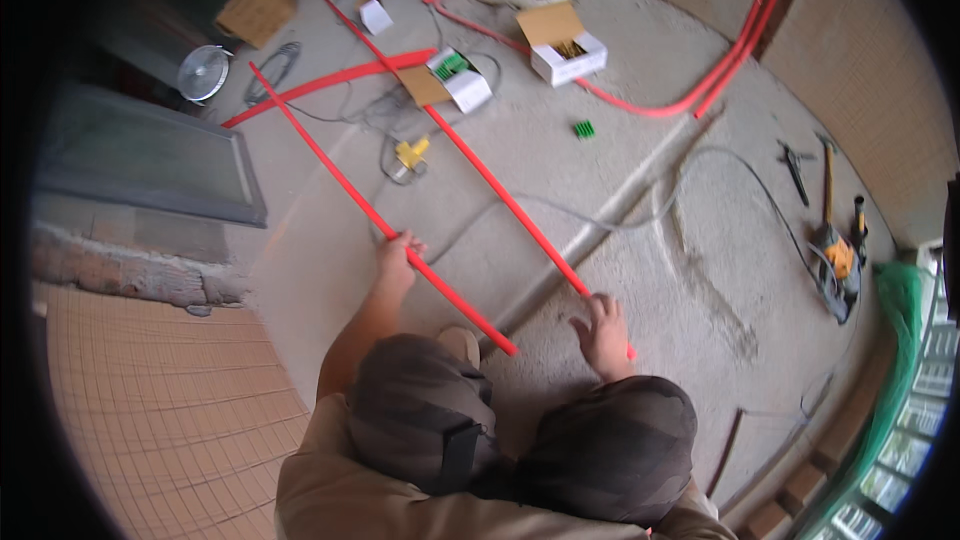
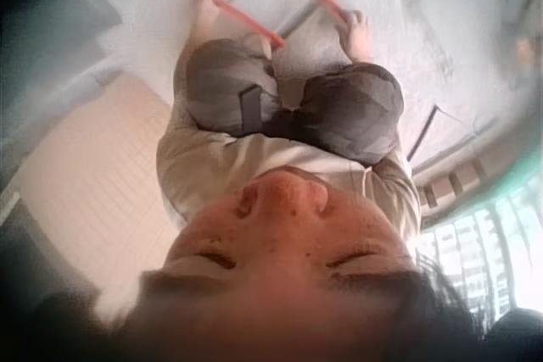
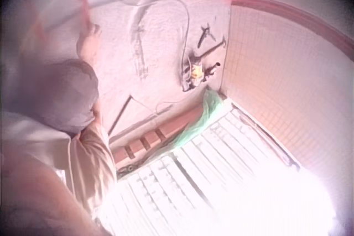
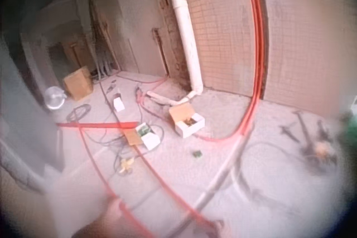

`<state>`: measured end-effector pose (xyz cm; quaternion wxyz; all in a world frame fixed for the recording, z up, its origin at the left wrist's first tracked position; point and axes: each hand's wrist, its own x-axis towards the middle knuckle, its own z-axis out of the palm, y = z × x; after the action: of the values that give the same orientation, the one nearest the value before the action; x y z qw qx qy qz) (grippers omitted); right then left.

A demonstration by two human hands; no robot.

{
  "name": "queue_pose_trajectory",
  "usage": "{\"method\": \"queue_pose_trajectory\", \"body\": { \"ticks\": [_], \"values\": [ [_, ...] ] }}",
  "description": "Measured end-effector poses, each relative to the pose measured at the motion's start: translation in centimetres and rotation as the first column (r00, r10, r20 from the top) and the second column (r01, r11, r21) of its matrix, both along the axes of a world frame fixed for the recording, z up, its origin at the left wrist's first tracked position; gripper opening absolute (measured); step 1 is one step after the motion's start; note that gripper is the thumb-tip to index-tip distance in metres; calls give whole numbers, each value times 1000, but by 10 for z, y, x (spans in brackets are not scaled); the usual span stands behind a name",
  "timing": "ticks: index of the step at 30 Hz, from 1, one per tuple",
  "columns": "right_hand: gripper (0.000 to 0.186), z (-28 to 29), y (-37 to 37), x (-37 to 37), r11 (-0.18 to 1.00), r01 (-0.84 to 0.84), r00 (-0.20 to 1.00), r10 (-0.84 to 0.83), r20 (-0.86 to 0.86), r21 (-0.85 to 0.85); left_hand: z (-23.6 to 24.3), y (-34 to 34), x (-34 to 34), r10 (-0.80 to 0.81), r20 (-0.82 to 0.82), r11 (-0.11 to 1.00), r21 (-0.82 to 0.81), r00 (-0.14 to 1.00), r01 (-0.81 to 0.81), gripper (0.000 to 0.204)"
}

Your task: The person measures, cuts, and bends red pipes, then secures them to the wall using a hammer drill and hammer. They also use pliers to adjust the pipes.

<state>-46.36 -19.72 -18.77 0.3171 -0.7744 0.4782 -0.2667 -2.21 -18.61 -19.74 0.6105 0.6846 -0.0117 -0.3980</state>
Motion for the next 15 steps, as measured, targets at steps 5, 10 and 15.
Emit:
{"method": "queue_pose_trajectory", "body": {
  "ticks": [5, 10, 15],
  "values": [
    [41, -32, 5, -56, 933, 131, 990, -102, -100, 336, -89, 39, 48, 84, -17, 939, 335, 996, -73, 20],
    [37, -35, 14, -80, 890, 100, 992, -54, -116, 445, -72, 20, 6, -172, 223, 899, 433, 960, 60, 21],
    [28, -16, 16, -79, 688, -9, 935, -251, 250, 726, -64, 7, 20, -270, 363, 849, 527, 892, 43, 29]
  ]
}}
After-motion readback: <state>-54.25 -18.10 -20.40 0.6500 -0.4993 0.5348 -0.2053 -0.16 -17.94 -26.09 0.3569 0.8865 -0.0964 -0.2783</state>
